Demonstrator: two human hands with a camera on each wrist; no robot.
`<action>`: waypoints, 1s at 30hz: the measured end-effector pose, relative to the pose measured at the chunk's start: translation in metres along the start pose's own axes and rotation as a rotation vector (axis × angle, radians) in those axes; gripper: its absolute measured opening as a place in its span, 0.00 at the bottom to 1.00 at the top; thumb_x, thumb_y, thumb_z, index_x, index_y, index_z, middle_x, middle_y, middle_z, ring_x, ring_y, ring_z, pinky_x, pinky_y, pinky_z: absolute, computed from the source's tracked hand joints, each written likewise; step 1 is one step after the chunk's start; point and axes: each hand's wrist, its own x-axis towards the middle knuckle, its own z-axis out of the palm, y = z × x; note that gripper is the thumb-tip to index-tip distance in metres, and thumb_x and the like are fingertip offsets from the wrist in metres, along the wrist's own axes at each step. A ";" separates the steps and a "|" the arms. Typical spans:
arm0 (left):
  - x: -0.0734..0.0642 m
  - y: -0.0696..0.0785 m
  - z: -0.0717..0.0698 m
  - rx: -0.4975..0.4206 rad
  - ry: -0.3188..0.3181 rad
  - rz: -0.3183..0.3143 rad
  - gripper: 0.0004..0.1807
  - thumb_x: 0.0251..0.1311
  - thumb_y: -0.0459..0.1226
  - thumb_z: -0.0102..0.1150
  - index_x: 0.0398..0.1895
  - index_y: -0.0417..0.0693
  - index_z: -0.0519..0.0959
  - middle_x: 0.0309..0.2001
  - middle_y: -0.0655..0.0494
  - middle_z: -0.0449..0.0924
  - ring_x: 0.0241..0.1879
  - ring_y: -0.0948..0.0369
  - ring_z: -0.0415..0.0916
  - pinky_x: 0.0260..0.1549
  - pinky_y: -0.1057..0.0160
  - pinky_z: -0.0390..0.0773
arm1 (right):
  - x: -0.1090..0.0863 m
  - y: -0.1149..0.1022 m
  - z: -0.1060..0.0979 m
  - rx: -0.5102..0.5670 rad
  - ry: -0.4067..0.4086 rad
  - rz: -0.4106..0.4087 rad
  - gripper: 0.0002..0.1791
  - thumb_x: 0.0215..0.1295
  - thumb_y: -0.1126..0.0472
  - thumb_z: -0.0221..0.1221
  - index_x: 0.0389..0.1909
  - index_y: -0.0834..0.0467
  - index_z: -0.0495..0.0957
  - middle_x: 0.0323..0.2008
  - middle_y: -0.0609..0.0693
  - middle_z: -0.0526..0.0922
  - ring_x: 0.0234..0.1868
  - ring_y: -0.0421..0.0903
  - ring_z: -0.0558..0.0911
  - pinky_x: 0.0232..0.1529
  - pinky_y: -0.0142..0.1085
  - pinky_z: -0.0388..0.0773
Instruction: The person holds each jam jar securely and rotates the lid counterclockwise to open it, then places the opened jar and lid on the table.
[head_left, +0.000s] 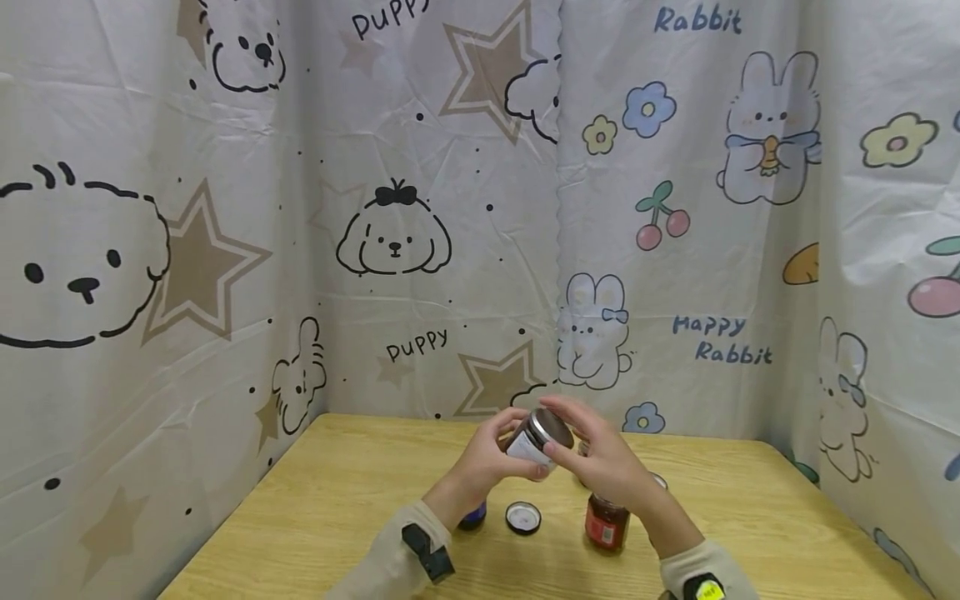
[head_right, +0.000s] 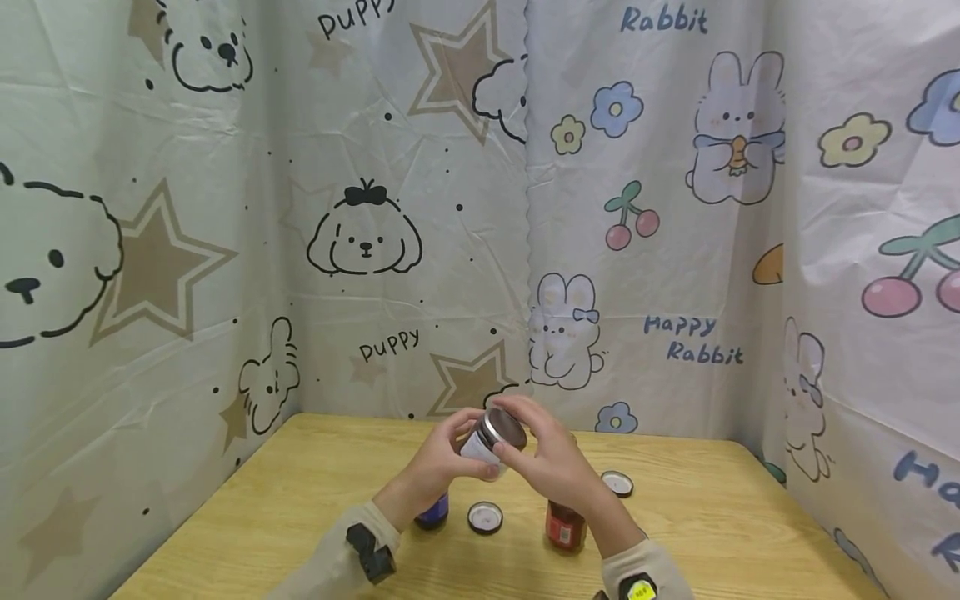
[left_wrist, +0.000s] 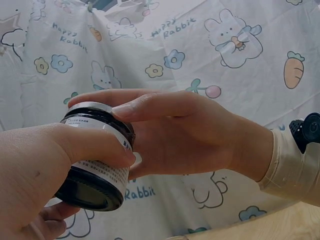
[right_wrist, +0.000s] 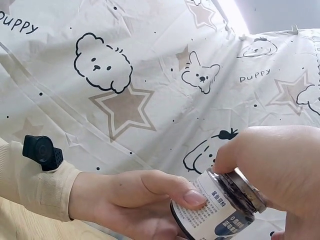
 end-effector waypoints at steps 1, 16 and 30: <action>0.000 0.000 0.000 0.002 -0.002 0.000 0.34 0.49 0.27 0.75 0.63 0.48 0.77 0.56 0.45 0.77 0.53 0.50 0.79 0.44 0.52 0.83 | 0.000 0.000 0.000 -0.001 -0.002 -0.001 0.29 0.73 0.61 0.64 0.72 0.55 0.71 0.69 0.56 0.72 0.70 0.60 0.70 0.63 0.66 0.68; 0.001 0.001 -0.001 -0.006 -0.010 0.005 0.34 0.49 0.28 0.76 0.63 0.47 0.77 0.56 0.44 0.76 0.52 0.49 0.79 0.44 0.51 0.84 | -0.003 0.000 0.001 0.002 0.009 0.092 0.25 0.74 0.54 0.63 0.69 0.52 0.77 0.63 0.54 0.74 0.62 0.58 0.74 0.58 0.69 0.69; 0.001 0.004 -0.001 -0.010 0.002 0.011 0.35 0.48 0.27 0.76 0.64 0.47 0.77 0.57 0.45 0.76 0.53 0.49 0.79 0.45 0.51 0.83 | 0.000 -0.001 0.005 -0.039 0.098 0.028 0.25 0.71 0.56 0.66 0.68 0.50 0.76 0.64 0.52 0.77 0.65 0.56 0.75 0.57 0.68 0.71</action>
